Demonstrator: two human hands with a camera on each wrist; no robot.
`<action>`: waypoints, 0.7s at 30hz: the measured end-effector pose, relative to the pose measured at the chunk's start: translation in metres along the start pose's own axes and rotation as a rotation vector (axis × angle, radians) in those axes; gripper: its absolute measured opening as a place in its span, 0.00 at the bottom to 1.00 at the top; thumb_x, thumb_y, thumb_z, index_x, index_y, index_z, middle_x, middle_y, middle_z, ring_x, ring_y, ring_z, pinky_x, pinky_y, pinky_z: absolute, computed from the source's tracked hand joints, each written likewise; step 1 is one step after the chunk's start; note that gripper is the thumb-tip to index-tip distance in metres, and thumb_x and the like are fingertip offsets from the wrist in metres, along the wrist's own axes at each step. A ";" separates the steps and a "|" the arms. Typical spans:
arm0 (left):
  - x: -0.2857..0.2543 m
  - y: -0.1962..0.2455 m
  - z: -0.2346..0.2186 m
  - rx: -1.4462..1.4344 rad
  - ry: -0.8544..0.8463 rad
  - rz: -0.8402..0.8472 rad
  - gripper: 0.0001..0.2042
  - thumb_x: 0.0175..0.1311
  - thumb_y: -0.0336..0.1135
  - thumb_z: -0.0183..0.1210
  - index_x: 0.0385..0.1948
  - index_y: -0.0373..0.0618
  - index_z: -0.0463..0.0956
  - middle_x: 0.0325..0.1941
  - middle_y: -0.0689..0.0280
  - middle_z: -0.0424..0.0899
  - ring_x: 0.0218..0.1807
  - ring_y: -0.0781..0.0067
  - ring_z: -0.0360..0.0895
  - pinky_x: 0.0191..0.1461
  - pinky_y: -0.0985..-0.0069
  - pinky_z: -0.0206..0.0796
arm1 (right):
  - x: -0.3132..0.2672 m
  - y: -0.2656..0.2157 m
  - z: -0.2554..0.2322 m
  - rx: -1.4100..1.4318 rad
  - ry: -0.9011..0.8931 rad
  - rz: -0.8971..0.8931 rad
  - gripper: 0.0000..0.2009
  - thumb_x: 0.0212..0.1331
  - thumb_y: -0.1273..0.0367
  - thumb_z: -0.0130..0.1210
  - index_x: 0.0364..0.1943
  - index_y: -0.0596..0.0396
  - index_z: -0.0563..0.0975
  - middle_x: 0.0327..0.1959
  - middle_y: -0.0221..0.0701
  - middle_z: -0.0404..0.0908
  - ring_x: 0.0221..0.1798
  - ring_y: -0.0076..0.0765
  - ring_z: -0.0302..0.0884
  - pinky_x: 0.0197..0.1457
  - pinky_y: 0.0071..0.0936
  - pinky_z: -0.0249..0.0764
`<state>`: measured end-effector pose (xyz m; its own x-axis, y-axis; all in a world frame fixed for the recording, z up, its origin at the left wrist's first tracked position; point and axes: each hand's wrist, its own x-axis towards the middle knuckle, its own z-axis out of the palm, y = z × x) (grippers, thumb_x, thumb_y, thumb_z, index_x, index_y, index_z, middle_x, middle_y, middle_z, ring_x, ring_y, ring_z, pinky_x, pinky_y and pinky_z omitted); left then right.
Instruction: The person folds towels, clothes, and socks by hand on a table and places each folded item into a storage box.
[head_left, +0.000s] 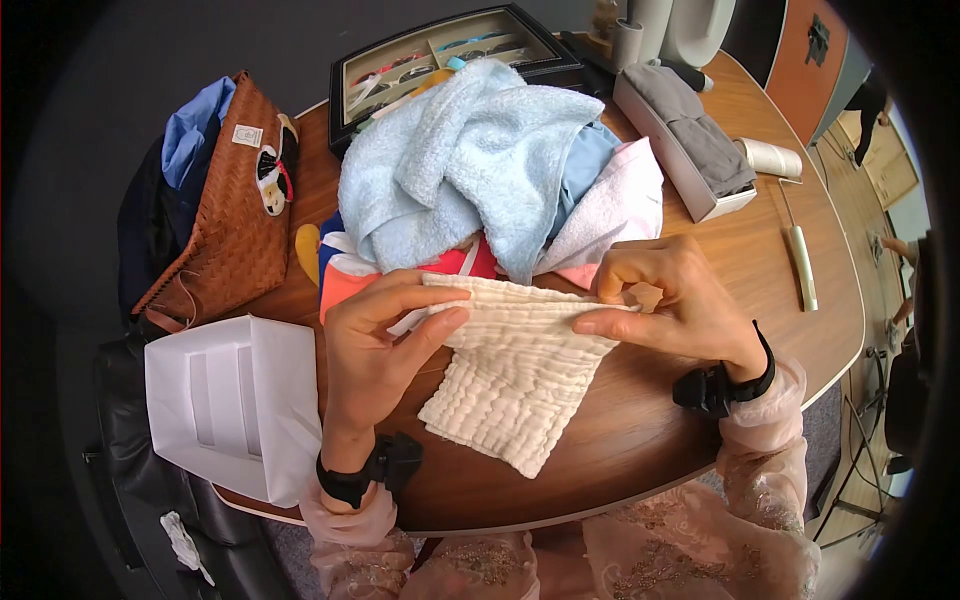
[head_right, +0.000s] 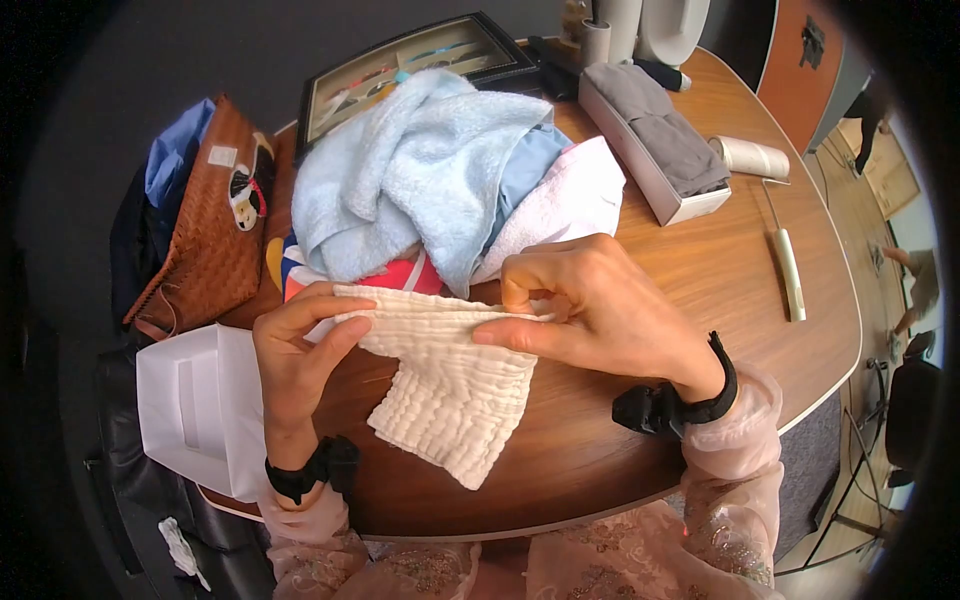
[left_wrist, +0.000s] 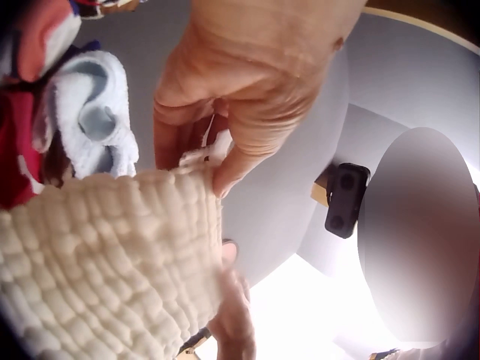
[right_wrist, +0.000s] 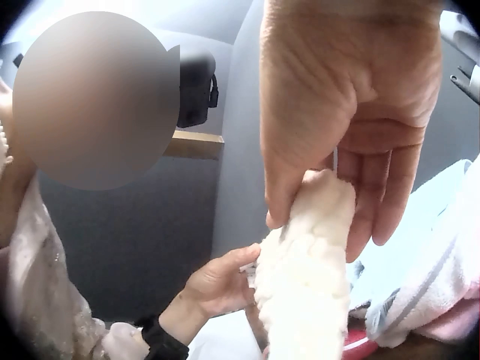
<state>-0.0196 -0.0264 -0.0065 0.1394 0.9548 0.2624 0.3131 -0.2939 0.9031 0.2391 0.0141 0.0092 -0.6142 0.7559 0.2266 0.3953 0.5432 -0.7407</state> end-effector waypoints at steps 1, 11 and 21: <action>0.000 0.000 0.000 -0.001 0.000 -0.002 0.08 0.49 0.23 0.63 0.32 0.36 0.80 0.31 0.64 0.79 0.33 0.81 0.72 0.35 0.85 0.61 | 0.000 0.000 0.000 0.001 -0.002 0.001 0.16 0.47 0.61 0.64 0.17 0.59 0.73 0.14 0.35 0.73 0.18 0.34 0.72 0.23 0.24 0.66; -0.008 0.014 0.015 -0.013 -0.117 0.099 0.09 0.49 0.22 0.63 0.34 0.37 0.79 0.34 0.63 0.79 0.33 0.81 0.73 0.34 0.84 0.63 | 0.004 0.007 0.027 0.021 0.095 -0.200 0.25 0.43 0.53 0.63 0.40 0.58 0.76 0.30 0.37 0.80 0.34 0.39 0.80 0.37 0.28 0.74; -0.008 -0.003 0.028 -0.036 -0.363 0.050 0.27 0.44 0.31 0.70 0.49 0.37 0.70 0.45 0.60 0.77 0.46 0.76 0.74 0.49 0.78 0.65 | -0.003 -0.009 0.008 0.223 -0.056 -0.185 0.11 0.49 0.66 0.62 0.31 0.60 0.78 0.23 0.36 0.76 0.26 0.39 0.74 0.30 0.27 0.68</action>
<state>0.0045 -0.0342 -0.0206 0.4798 0.8598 0.1750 0.2647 -0.3320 0.9054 0.2323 0.0040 0.0104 -0.7009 0.6267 0.3405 0.1168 0.5718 -0.8120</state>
